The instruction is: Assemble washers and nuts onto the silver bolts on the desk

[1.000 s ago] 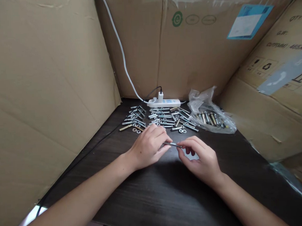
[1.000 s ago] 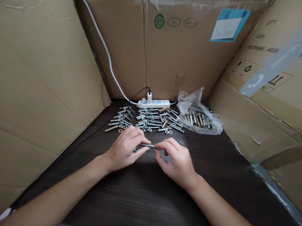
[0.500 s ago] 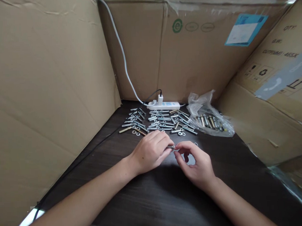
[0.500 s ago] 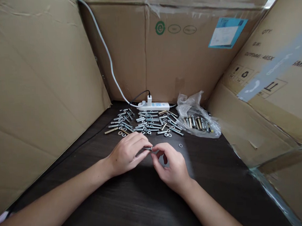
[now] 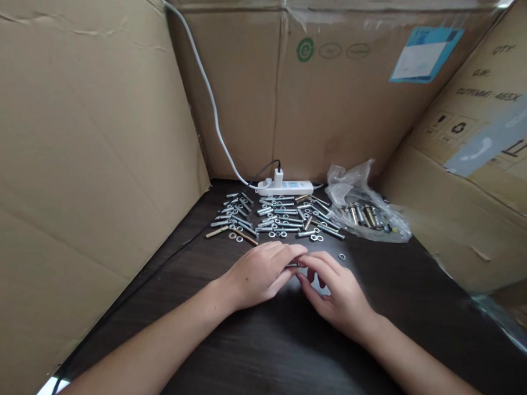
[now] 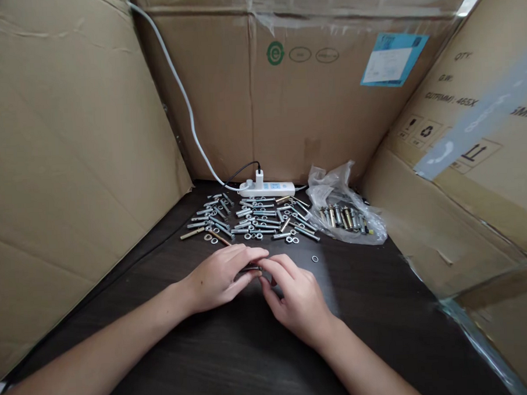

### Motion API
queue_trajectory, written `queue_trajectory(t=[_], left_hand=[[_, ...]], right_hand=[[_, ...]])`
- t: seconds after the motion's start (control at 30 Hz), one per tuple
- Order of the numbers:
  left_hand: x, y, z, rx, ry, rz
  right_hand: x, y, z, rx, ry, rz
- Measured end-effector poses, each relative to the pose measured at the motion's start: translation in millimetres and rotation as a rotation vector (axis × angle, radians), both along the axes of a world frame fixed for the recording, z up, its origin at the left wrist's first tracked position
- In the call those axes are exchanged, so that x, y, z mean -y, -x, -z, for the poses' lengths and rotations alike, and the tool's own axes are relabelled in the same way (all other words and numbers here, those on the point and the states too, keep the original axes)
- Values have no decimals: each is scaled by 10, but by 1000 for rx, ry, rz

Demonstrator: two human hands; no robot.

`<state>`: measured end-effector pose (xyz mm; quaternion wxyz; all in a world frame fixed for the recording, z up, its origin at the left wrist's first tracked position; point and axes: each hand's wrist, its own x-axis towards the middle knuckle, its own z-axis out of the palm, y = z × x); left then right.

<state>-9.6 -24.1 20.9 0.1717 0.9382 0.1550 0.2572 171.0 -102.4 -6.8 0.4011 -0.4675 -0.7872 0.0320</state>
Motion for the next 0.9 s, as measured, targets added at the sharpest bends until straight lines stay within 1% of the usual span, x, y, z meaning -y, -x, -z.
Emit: queue_trajectory(t=[0.17,0.23,0.3,0.37,0.43,0.57,0.67,0.77,0.9], left_hand=[[26,-22,13,11,30,15],[41,-31,19,24,83,22],[63,-39,24,26,172,27],[89,-44,25,17,255,30],[107,-42,18,2,295,28],[71,13,-42,-11,322,4],[-54,113,-120,-23,305,-80],[-209,238,-186,-155,267,-166],[-306,354,-203,-385,326,-221]], right_hand=[[18,-2,-58,165,-104,51],[33,13,-89,224,-121,74],[39,29,-106,261,-124,87],[35,40,-107,274,-128,83],[25,39,-98,276,-136,67],[-8,-32,-70,247,-96,64],[-41,-146,-46,183,-27,127],[-76,-257,-29,97,22,151],[-96,-311,-21,57,53,127]])
